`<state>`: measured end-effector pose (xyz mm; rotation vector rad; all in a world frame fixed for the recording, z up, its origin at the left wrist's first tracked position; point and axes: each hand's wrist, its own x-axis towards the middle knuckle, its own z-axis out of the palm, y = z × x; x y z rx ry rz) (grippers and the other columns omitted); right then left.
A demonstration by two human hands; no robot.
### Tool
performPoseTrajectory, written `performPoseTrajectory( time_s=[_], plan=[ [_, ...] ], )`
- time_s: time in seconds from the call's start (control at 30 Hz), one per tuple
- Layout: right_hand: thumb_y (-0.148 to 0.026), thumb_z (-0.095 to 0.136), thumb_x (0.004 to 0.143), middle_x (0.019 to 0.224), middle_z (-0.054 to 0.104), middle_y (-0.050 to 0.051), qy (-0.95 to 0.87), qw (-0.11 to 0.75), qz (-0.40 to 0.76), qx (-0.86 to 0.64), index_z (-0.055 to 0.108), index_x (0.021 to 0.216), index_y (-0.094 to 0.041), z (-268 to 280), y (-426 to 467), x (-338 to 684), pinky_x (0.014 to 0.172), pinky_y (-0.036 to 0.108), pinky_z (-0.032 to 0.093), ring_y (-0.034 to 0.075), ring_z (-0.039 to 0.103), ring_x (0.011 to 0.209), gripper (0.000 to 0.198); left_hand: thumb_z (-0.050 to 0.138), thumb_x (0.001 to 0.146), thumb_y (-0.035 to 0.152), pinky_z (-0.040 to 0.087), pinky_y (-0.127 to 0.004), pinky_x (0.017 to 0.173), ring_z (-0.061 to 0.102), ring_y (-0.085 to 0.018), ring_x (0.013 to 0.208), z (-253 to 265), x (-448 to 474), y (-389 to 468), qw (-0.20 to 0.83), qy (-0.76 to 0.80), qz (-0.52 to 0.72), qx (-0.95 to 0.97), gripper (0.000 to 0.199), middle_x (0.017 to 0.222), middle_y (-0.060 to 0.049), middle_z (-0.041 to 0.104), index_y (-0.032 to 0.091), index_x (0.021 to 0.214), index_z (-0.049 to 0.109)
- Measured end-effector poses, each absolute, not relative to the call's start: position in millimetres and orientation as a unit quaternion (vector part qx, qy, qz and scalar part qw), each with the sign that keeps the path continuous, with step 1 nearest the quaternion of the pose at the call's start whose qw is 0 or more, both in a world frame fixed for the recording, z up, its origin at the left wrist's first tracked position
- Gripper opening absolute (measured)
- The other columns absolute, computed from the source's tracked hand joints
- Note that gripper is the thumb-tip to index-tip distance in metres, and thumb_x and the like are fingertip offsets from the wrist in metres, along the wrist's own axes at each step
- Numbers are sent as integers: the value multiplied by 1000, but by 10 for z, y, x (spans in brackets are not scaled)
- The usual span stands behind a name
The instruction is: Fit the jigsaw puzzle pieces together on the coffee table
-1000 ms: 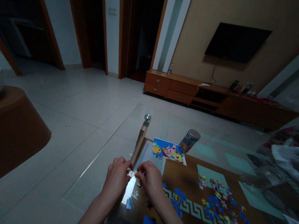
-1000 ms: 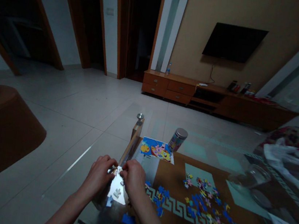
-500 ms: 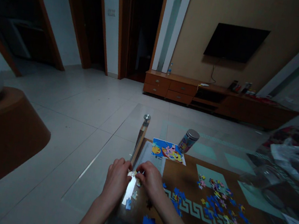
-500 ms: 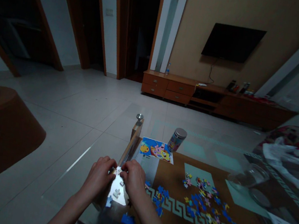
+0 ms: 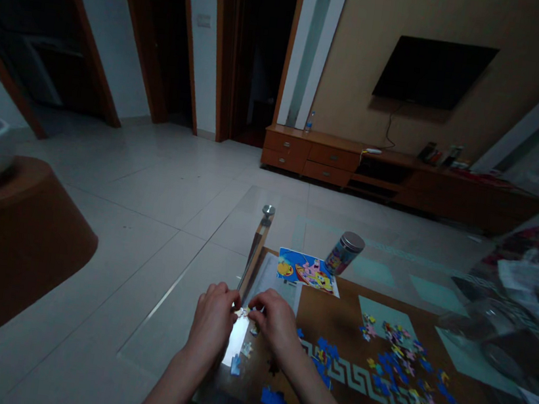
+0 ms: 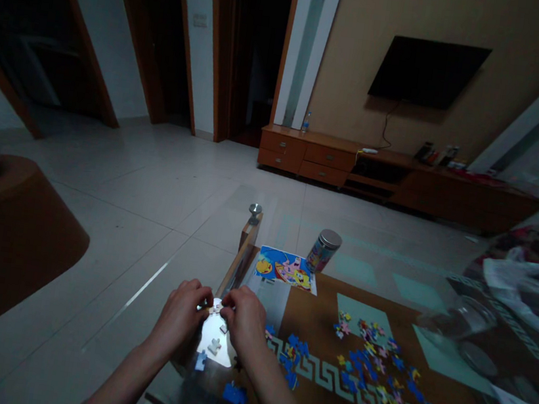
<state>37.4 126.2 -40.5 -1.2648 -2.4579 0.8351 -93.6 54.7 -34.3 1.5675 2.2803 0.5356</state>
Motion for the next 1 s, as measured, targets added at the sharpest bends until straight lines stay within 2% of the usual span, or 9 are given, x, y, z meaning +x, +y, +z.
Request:
performPoseTrajectory(
  time_s=[0.5,0.7,0.9,1.0],
  plan=[
    [-14,60,76,83,65,3,-848,119,272,-439,67,78,-20,-442,1209,337,70,23,39,17,59,80,9,56,76,9,33,-26,74,51,-18,87,-314,-895,558,150,804,175,548,11,82,-3,58,18,76,62],
    [-13,58,78,88,63,4,-861,126,230,-435,66,85,-20,-388,1142,341,71,24,39,18,58,86,14,55,77,10,33,-24,69,53,-17,82,-334,-889,566,155,809,169,541,11,84,-3,57,18,78,62],
    [-13,58,77,86,63,4,-864,111,212,-443,65,78,-20,-338,1121,316,70,26,38,20,58,85,10,53,75,9,33,-25,68,52,-17,81,-347,-884,551,140,805,182,548,10,83,-4,56,17,73,59],
    [-10,56,77,87,63,4,-863,113,224,-439,65,81,-19,-322,1123,304,71,25,39,19,58,85,14,53,74,8,33,-25,67,52,-17,81,-344,-883,543,140,803,188,548,10,82,-4,56,17,72,58]
  ],
)
